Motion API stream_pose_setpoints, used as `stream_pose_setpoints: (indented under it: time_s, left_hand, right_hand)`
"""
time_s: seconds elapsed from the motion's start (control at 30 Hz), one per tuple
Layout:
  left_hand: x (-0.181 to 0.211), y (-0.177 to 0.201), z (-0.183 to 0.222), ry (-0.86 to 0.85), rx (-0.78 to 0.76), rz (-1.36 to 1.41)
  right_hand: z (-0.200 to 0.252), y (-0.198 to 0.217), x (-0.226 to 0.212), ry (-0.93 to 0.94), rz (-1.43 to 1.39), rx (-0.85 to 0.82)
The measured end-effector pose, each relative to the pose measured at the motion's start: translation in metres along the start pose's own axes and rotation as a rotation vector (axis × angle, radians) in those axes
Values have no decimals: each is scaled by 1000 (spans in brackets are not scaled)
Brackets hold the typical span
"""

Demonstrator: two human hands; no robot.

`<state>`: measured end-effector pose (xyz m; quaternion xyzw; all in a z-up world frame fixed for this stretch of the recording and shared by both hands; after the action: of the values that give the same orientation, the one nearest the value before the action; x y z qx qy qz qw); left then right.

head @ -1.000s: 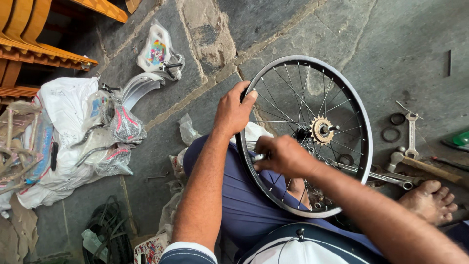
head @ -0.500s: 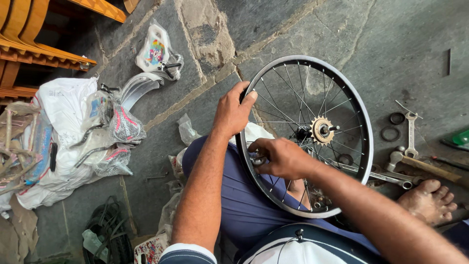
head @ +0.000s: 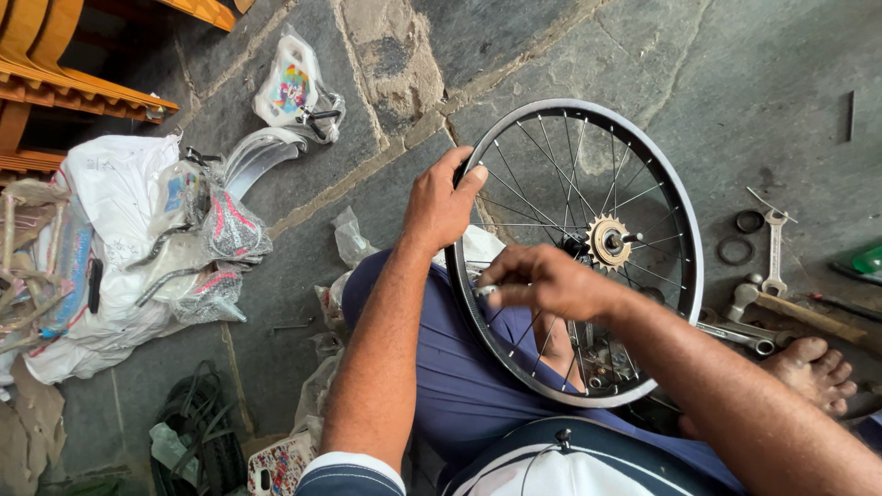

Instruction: The person prepares and installs spokes into a bicycle wheel rim by hand, handling small hub components and cleaning parts with a cloth.

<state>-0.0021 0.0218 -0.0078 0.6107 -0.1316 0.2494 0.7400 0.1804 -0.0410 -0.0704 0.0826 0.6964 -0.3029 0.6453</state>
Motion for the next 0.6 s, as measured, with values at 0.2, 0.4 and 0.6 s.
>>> stream_pose_setpoints:
  time_s: [0.2, 0.4, 0.6]
  left_hand:
    - [-1, 0, -2, -41, 7, -13]
    - [-2, 0, 1, 8, 0, -8]
    - [1, 0, -1, -33, 13, -17]
  right_hand:
    - [-8, -13, -8, -314, 538, 121]
    - [-2, -4, 2, 44, -24, 9]
    - [-6, -15, -5, -271, 476, 208]
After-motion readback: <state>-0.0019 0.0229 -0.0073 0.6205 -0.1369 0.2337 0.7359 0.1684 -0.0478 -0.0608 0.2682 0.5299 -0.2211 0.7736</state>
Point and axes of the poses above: each hand's wrist, its own z-axis away from the middle knuckle, its own y-axis out of the back of the hand, x = y × z, the point moved 2 cm from there along -z, towards the middle knuckle, and after that the axes turned 2 degrees about -x, right-handed, at the moved point
